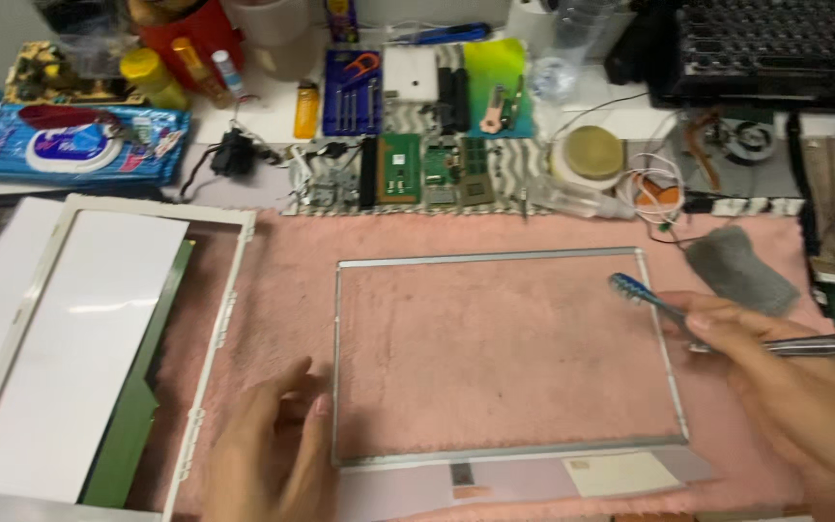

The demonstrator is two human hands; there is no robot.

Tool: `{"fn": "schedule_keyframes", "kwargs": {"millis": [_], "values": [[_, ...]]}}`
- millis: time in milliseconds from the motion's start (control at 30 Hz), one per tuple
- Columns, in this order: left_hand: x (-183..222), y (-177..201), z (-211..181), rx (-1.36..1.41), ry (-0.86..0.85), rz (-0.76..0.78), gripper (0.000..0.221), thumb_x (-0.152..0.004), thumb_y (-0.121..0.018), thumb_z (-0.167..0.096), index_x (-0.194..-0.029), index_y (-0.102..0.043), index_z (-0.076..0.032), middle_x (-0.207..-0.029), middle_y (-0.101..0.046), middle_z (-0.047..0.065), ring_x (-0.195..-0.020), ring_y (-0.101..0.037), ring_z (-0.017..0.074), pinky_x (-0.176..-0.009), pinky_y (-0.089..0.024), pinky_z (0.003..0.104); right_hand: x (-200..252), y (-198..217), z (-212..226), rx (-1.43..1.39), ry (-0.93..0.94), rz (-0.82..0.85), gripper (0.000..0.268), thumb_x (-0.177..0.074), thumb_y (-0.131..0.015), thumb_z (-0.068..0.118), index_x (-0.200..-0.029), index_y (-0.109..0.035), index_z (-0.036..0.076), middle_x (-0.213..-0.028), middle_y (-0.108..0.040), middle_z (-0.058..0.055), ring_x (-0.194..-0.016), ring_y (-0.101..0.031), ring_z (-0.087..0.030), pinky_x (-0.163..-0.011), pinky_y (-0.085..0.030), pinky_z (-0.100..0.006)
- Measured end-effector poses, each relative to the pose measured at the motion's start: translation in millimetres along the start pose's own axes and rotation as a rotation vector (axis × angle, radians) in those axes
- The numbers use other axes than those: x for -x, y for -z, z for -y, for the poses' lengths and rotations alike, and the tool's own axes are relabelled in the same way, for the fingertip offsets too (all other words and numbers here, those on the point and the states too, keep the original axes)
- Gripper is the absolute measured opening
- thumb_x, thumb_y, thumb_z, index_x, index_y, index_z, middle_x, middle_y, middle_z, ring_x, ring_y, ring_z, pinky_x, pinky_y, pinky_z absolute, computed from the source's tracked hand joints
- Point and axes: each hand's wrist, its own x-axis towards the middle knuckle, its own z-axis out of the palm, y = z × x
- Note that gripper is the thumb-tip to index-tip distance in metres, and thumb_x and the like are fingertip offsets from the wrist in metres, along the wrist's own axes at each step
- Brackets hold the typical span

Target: The person cleans a plastic laptop screen frame using a brush and a cleaning liquid from a spray bottle, then handles and inspects a flat panel.

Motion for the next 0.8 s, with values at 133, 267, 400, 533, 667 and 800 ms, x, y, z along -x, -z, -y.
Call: {"fn": "schedule_keyframes", "kwargs": {"millis": [133, 267, 400, 533, 667, 800], "values": [[-3, -16, 8, -0.096, -0.148, -0.021, 0.049, -0.098, -0.074, -0.041, -0.143, -0.082, -0.023, -0.125, -0.088, -0.004, -0.106, -0.086, 0.0167, -0.102, -0.062, 0.037, 10, 12, -13, 0.034, 0.092, 0.054, 0.016, -0.105, -0.072, 0.007, -0.103, -0.085, -0.004, -0.147, -0.089, -0.015, -0.149, -0.078, -0.023, -0.121, -0.059, -0.041], [4, -16, -10, -0.092, 0.07, 0.141, 0.061, -0.093, -0.075, -0.049, -0.152, -0.076, -0.033, -0.127, -0.088, -0.001, -0.106, -0.09, 0.0164, -0.094, -0.069, 0.036, -2, 21, -39, -0.063, 0.144, 0.183, 0.017, -0.102, -0.075, 0.014, -0.102, -0.085, 0.001, -0.154, -0.087, -0.011, -0.148, -0.074, -0.019, -0.131, -0.049, -0.039], [16, -6, -31, 0.055, 0.102, 0.198, 0.066, -0.096, -0.077, -0.04, -0.16, -0.071, -0.027, -0.098, -0.087, 0.009, -0.078, -0.088, 0.02, -0.083, -0.072, 0.032, 25, 14, -8, -0.193, 0.031, 0.18, 0.034, -0.102, -0.068, 0.005, -0.133, -0.079, -0.003, -0.153, -0.081, -0.012, -0.153, -0.066, -0.015, -0.138, -0.044, -0.033], [30, 13, -60, 0.154, 0.154, 0.225, 0.072, -0.097, -0.074, -0.039, -0.168, -0.063, -0.025, -0.136, -0.084, 0.007, -0.107, -0.086, 0.0204, -0.092, -0.071, 0.036, 42, 30, 2, -0.203, 0.055, 0.216, 0.033, -0.105, -0.065, 0.011, -0.132, -0.079, -0.001, -0.156, -0.08, -0.01, -0.154, -0.065, -0.015, -0.139, -0.041, -0.034], [37, 36, -85, 0.236, -0.046, 0.166, 0.084, -0.099, -0.064, -0.048, -0.176, -0.045, -0.017, -0.169, -0.061, 0.009, -0.137, -0.076, 0.0251, -0.111, -0.067, 0.047, 58, 56, 22, -0.564, 0.006, 0.277, 0.016, -0.115, -0.048, 0.02, -0.119, -0.056, 0.007, -0.152, -0.074, -0.026, -0.142, -0.068, -0.039, -0.123, -0.054, -0.059], [29, 52, -117, 0.285, -0.069, 0.083, 0.08, -0.111, -0.046, -0.051, -0.184, -0.041, -0.019, -0.122, -0.079, 0.006, -0.119, -0.072, 0.0183, -0.104, -0.059, 0.041, 62, 71, 35, -1.065, 0.035, 0.316, 0.014, -0.1, -0.059, 0.032, -0.092, -0.056, 0.02, -0.168, -0.075, -0.027, -0.169, -0.064, -0.046, -0.13, -0.048, -0.072]]}}
